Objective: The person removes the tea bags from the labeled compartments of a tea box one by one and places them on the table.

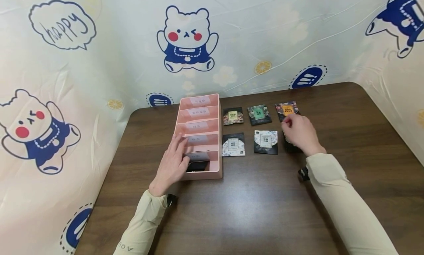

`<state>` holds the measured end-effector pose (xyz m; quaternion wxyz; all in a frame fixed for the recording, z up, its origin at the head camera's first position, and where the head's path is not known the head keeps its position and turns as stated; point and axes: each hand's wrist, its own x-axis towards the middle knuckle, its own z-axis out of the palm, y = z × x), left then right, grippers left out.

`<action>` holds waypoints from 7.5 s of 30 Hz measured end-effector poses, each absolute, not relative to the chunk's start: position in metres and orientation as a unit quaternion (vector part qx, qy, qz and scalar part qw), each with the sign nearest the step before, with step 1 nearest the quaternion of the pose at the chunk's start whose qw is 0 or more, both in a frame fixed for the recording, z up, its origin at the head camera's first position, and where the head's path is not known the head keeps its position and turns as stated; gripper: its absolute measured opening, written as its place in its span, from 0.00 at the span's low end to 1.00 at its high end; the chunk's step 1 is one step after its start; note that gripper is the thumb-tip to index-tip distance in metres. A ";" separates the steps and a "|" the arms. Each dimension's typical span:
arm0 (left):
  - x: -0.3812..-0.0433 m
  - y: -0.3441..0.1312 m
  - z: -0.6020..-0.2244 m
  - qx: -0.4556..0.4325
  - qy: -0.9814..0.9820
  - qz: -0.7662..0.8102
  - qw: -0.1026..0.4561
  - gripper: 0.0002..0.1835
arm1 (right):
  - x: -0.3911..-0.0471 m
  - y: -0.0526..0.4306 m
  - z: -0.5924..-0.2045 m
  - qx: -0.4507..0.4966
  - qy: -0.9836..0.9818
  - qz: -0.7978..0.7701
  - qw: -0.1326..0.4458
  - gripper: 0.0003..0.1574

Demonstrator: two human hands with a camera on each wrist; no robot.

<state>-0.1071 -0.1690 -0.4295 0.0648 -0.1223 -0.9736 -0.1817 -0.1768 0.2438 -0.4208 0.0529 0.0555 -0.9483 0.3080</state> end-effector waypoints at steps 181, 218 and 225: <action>-0.109 -0.168 -0.431 -0.093 -0.971 -0.210 0.063 0.35 | -0.107 0.147 -0.423 0.048 -0.822 0.562 -0.080 0.19; -0.110 -0.167 -0.431 -0.092 -0.972 -0.203 0.070 0.35 | -0.087 0.143 -0.446 0.069 -0.910 0.371 -0.172 0.28; -0.110 -0.166 -0.430 -0.092 -0.972 -0.204 0.072 0.35 | -0.085 0.138 -0.443 0.070 -0.914 0.356 -0.182 0.30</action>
